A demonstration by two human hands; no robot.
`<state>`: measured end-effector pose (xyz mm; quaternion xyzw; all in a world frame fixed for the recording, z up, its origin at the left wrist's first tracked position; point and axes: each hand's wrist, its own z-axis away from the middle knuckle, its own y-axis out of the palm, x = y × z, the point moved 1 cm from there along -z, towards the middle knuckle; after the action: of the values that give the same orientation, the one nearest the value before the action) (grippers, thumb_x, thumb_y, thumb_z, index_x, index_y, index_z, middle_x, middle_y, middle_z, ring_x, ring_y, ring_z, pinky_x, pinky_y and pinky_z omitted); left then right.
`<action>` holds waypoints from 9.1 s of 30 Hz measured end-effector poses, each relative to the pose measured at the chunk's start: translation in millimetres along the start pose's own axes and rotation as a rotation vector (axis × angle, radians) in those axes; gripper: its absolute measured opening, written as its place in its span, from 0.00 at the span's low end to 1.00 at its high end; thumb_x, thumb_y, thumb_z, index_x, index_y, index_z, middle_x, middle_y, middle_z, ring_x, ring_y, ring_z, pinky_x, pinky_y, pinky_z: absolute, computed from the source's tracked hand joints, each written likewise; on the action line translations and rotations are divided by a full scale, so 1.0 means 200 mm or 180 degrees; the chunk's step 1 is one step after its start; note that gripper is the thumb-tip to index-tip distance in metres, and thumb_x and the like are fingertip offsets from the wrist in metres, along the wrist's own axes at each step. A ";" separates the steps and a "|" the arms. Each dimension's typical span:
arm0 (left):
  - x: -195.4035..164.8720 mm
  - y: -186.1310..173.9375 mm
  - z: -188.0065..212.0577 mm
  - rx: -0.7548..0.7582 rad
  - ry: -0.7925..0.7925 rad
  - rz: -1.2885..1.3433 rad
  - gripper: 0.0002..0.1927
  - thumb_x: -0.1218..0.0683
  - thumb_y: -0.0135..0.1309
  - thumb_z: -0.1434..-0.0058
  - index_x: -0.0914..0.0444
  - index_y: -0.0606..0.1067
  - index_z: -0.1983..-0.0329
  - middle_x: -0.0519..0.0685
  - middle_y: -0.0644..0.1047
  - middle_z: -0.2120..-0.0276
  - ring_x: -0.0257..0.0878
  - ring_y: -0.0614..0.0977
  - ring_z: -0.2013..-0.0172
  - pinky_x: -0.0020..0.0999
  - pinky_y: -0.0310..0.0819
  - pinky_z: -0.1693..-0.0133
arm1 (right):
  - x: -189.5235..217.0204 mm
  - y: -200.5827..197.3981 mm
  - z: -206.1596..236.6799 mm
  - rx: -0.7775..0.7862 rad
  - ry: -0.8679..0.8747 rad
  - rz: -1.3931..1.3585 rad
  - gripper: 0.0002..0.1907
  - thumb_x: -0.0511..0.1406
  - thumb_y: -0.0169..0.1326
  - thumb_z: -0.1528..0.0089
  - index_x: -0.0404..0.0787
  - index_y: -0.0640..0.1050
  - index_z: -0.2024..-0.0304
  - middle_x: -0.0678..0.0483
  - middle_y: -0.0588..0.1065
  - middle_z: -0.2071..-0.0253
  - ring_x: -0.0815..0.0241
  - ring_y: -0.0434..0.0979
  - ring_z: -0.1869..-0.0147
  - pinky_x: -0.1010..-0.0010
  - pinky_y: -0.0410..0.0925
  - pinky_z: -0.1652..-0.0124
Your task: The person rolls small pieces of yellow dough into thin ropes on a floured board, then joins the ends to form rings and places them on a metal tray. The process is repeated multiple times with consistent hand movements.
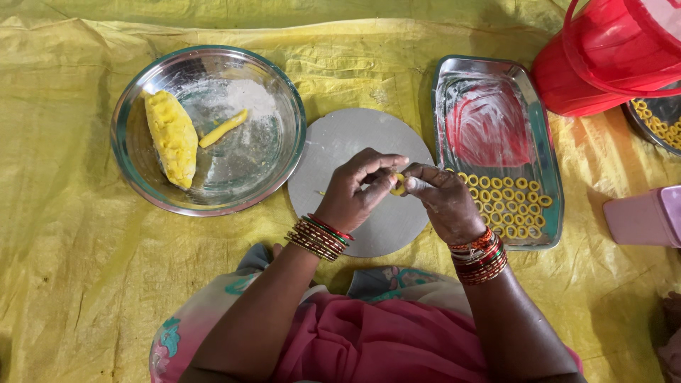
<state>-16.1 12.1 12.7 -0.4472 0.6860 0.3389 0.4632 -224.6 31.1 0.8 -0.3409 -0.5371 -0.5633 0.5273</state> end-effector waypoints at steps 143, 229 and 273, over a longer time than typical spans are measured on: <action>0.09 0.02 0.01 -0.0133 -0.1130 0.0400 0.09 0.58 0.64 0.38 0.69 0.80 0.59 0.47 0.81 0.68 0.28 0.78 0.67 0.26 0.74 0.65 | -0.02 -0.04 0.02 -0.0090 -0.0274 -0.0219 0.10 0.34 0.60 0.36 0.35 0.78 0.54 0.52 0.78 0.58 0.61 0.78 0.51 0.67 0.70 0.47; 0.07 -0.01 0.01 0.0645 -0.1307 0.1712 0.13 0.55 0.63 0.36 0.69 0.80 0.56 0.50 0.83 0.62 0.36 0.84 0.58 0.35 0.78 0.49 | -0.03 -0.04 0.06 0.0881 -0.0006 -0.1416 0.14 0.34 0.62 0.33 0.34 0.78 0.47 0.47 0.78 0.48 0.52 0.77 0.43 0.57 0.67 0.39; 0.17 -0.12 0.03 -0.0175 -0.1078 -0.0033 0.11 0.53 0.53 0.31 0.67 0.79 0.60 0.47 0.83 0.67 0.32 0.83 0.65 0.28 0.79 0.60 | -0.12 -0.18 -0.10 0.0483 0.0228 -0.1882 0.12 0.39 0.53 0.27 0.36 0.76 0.48 0.50 0.77 0.52 0.52 0.77 0.48 0.55 0.69 0.43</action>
<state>2.7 -2.3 -21.3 -0.3997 0.5864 0.4257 0.5614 -251.3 13.3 -34.7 -0.1094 -0.6346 -0.6623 0.3831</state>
